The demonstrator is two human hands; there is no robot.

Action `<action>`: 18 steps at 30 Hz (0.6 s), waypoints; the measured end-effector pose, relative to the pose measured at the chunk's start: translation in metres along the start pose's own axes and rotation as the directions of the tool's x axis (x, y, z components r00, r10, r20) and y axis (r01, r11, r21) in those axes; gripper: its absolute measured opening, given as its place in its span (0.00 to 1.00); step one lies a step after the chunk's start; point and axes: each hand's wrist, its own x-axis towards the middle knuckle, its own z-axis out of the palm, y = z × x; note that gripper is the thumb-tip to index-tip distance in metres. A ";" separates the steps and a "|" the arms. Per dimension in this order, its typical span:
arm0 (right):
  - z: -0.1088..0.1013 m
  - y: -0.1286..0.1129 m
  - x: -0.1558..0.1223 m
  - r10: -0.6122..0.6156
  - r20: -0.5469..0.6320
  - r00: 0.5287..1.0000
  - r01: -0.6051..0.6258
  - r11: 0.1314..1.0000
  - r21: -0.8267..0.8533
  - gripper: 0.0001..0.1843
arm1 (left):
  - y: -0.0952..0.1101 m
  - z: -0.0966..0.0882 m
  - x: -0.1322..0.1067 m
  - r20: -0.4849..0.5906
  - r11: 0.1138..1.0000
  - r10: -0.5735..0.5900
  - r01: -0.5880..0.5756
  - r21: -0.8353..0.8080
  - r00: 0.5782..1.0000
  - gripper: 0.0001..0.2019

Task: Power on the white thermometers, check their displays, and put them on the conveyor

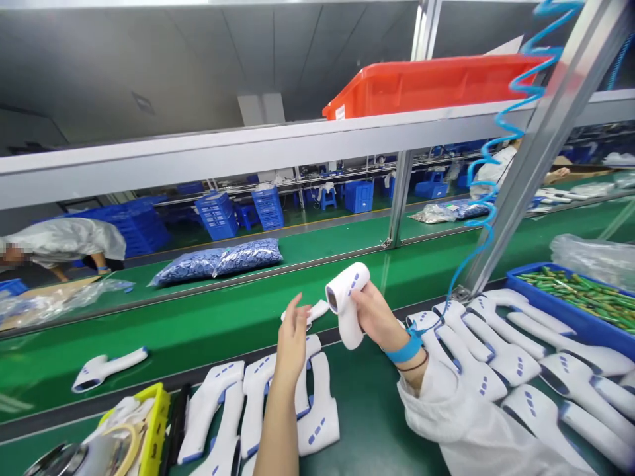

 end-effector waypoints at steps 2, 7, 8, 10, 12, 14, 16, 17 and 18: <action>0.010 -0.001 -0.009 0.016 -0.001 1.000 -0.016 1.000 0.022 0.22 | 0.023 0.009 -0.020 0.149 0.971 0.158 -0.126 -0.206 0.976 0.35; 0.025 -0.003 -0.025 0.147 0.073 0.986 -0.154 0.983 0.103 0.20 | 0.054 0.021 -0.054 0.091 0.944 0.276 -0.252 -0.214 0.957 0.36; 0.027 -0.004 -0.027 0.136 0.086 0.987 -0.147 0.980 0.134 0.21 | 0.056 0.021 -0.057 0.086 0.951 0.276 -0.259 -0.169 0.957 0.33; 0.029 -0.004 -0.029 0.096 0.106 0.990 -0.114 0.976 0.187 0.20 | 0.057 0.019 -0.061 0.111 0.955 0.291 -0.281 -0.097 0.950 0.30; 0.030 -0.003 -0.030 0.059 0.113 0.992 -0.084 0.968 0.235 0.17 | 0.058 0.017 -0.062 0.147 0.949 0.316 -0.312 -0.050 0.937 0.28; 0.029 -0.001 -0.030 0.046 0.117 0.992 -0.077 0.958 0.276 0.15 | 0.059 0.016 -0.064 0.157 0.941 0.339 -0.338 -0.037 0.928 0.27; 0.028 0.002 -0.029 0.052 0.108 0.993 -0.083 0.949 0.305 0.15 | 0.062 0.017 -0.066 0.152 0.942 0.334 -0.335 -0.025 0.930 0.27; 0.028 0.003 -0.029 0.060 0.102 0.993 -0.089 0.946 0.311 0.15 | 0.063 0.017 -0.067 0.151 0.945 0.325 -0.326 -0.016 0.934 0.28; 0.028 0.005 -0.029 0.065 0.094 0.993 -0.092 0.945 0.315 0.15 | 0.063 0.018 -0.067 0.149 0.948 0.316 -0.319 -0.004 0.937 0.28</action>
